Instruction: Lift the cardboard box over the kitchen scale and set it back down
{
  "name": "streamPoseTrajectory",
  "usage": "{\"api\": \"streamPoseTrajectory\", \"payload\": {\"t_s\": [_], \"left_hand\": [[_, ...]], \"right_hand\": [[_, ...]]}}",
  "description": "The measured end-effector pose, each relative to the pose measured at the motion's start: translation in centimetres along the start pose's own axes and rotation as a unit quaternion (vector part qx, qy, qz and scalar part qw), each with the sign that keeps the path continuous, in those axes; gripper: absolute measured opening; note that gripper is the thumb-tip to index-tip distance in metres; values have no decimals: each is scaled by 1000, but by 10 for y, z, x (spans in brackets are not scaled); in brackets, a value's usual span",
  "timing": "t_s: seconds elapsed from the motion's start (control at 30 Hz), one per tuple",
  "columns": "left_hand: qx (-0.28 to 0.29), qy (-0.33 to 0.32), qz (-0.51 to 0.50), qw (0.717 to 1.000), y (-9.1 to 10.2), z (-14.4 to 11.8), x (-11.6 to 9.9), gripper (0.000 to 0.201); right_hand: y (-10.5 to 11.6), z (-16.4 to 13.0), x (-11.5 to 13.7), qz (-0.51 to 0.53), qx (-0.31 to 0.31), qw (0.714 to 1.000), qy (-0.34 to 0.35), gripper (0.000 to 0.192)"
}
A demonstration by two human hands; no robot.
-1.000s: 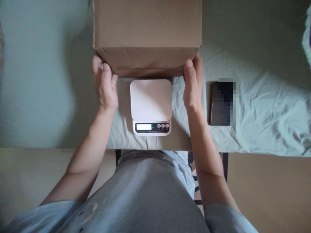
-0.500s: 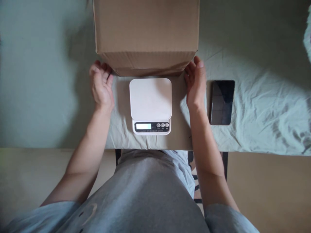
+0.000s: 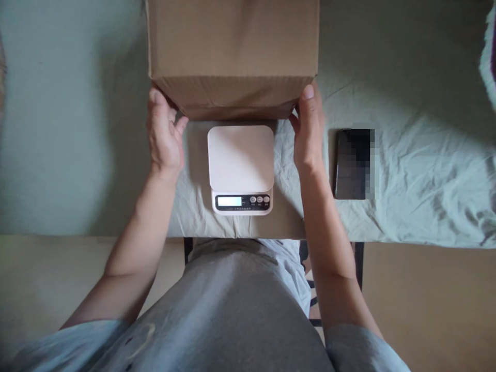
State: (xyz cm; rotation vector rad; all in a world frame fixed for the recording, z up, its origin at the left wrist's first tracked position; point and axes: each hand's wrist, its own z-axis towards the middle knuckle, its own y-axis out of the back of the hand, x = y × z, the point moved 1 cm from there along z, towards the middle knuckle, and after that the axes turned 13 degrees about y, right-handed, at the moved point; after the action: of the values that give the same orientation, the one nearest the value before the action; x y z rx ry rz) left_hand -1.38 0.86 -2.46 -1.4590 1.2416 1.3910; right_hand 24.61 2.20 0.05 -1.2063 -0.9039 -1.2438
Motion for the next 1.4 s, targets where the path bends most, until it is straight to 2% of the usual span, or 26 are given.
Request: {"api": "streamPoseTrajectory", "payload": {"t_s": [0.1,0.2,0.27,0.37,0.53,0.67,0.9,1.07,1.23,1.4], "left_hand": [[20,-31,-46,998,0,-18,-23,62],[23,-46,-48,998,4,-43,-44,46],[18,-42,-34,998,7,-59,-53,39],[18,-28,-32,999,10,-81,-57,36],[-8,7,-39,999,13,-108,-55,28],[-18,28,-41,999,14,-118,-49,29],[-8,45,-52,998,13,-120,-31,30],[-9,38,-56,998,13,-119,-29,42],[-8,56,-39,998,23,-115,-16,51],[-16,86,-22,996,31,-112,-1,49]], "right_hand": [[-1,-4,18,10,-19,999,25,44],[-1,-17,40,12,-21,999,38,34],[-1,-30,50,9,-23,999,49,30],[1,-49,57,11,-33,997,64,34],[2,-75,59,-25,-21,998,50,42],[4,-87,58,-61,-33,997,26,42],[10,-93,44,-64,-27,997,14,44],[15,-94,42,-65,-40,997,-3,48],[27,-98,35,-64,-39,997,-19,49],[33,-99,30,-65,-50,996,-38,52]]}}
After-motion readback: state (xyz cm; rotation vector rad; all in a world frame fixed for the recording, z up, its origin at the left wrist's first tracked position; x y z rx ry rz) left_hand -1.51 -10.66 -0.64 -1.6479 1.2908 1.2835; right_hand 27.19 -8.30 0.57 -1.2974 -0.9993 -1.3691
